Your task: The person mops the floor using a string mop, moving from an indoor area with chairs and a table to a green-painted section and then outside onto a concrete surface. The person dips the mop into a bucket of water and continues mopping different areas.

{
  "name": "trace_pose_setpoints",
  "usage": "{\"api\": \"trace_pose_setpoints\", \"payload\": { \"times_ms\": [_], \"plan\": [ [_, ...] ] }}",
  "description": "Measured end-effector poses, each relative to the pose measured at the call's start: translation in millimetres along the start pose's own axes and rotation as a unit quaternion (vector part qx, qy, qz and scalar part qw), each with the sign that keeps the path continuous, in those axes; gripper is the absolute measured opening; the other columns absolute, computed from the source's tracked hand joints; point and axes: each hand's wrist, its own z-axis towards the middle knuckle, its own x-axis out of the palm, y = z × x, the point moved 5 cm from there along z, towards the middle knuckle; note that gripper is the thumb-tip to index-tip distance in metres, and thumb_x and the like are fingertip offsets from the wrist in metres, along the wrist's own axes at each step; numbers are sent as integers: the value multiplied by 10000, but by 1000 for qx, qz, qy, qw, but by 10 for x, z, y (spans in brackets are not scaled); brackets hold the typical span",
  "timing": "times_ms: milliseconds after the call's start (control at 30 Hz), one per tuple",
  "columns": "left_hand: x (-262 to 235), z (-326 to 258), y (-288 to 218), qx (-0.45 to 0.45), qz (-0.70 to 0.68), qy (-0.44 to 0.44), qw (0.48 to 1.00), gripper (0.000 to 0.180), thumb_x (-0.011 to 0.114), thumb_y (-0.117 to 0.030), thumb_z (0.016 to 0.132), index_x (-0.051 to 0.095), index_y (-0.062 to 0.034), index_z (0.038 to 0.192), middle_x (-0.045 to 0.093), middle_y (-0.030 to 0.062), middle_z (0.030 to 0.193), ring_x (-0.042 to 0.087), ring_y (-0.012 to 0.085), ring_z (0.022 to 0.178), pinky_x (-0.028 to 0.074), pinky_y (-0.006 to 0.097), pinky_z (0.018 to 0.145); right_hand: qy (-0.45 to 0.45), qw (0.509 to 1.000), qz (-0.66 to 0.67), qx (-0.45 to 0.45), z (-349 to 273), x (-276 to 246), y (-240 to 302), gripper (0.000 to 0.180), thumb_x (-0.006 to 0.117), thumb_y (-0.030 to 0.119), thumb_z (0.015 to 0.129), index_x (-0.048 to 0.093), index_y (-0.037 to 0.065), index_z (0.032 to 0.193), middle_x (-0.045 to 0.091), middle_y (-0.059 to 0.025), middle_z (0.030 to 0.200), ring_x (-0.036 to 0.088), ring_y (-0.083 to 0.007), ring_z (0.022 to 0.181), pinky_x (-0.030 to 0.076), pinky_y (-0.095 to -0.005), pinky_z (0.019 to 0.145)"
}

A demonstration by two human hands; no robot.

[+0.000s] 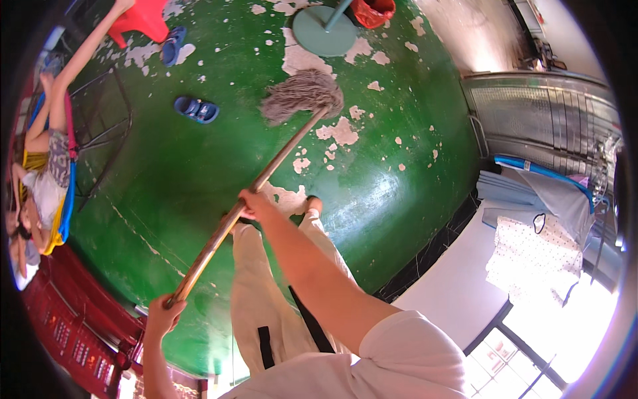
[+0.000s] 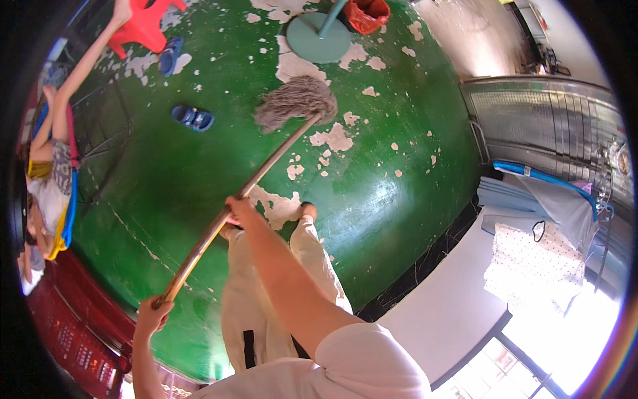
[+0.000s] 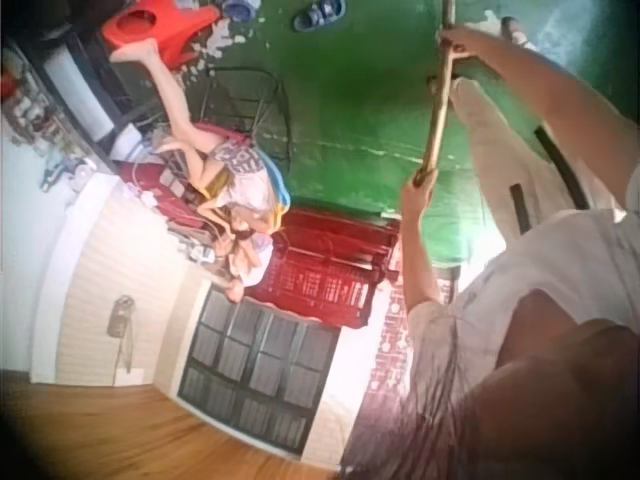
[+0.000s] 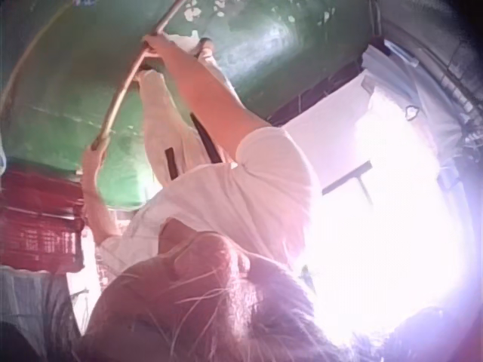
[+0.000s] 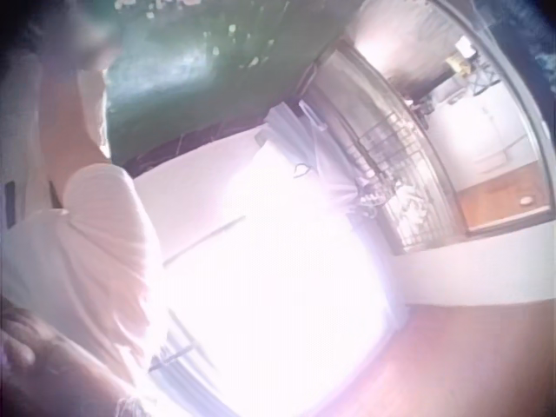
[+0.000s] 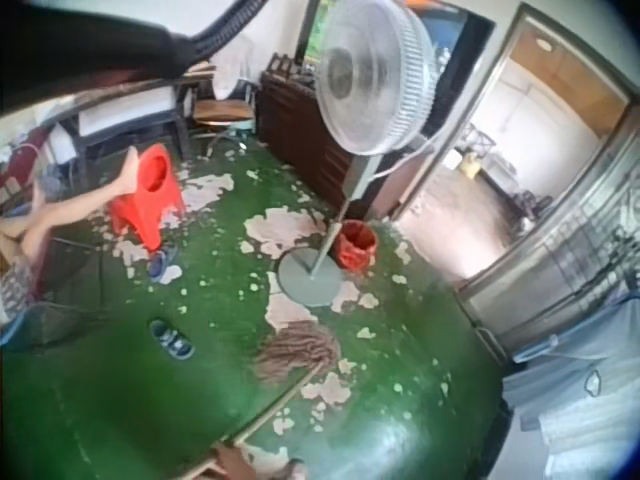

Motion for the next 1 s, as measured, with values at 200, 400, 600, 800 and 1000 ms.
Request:
{"api": "trace_pose_setpoints", "payload": {
  "times_ms": [200, 400, 600, 800, 1000],
  "plan": [
    [1929, 849, -964, 83, 50, 54, 994, 307, 717, -248, 770, 637, 1, 931, 503, -13, 520, 426, 56, 386, 305, 229, 346, -204, 973, -78, -71, 271, -2325, 1206, 289, 675, 274, 686, 587, -1, 702, 565, -88, 583, 556, -186, 434, 468, -311, 339],
    [4131, 1442, -1512, 224, 149, 115, 956, 400, 637, -395, 802, 637, -35, 974, 625, 119, 670, 608, 218, 563, 451, 340, 528, -419, 856, -226, -201, 447, -4883, 1849, 663, 657, 206, 715, 336, 57, 1276, 556, -197, 1083, 613, -317, 876, 542, -426, 684],
    [4915, 1577, -1770, 288, 195, 144, 927, 330, 572, -329, 853, 598, -61, 1044, 649, 158, 874, 628, 327, 807, 495, 371, 691, -474, 832, -212, -195, 443, -5830, 1553, 709, 548, 196, 804, 170, 165, 1403, 577, -215, 1051, 629, -322, 746, 545, -386, 585],
    [4433, 1462, -829, 137, -2, 271, 953, 209, 549, -213, 901, 569, -16, 968, 433, -28, 594, 393, 62, 517, 305, 237, 455, -439, 845, -72, -297, 328, -4991, 846, 835, 513, 84, 793, -22, 246, 1414, 555, -181, 909, 575, -225, 458, 488, -349, 406],
    [2782, 775, 215, 1, -34, 187, 982, 184, 541, -184, 904, 543, -48, 1028, 456, -37, 611, 418, 43, 458, 298, 192, 369, -380, 877, -197, -218, -170, -3005, -192, 899, 556, 211, 788, -76, 116, 1420, 511, -277, 1068, 576, -432, 873, 486, -490, 753]
  ]
}}
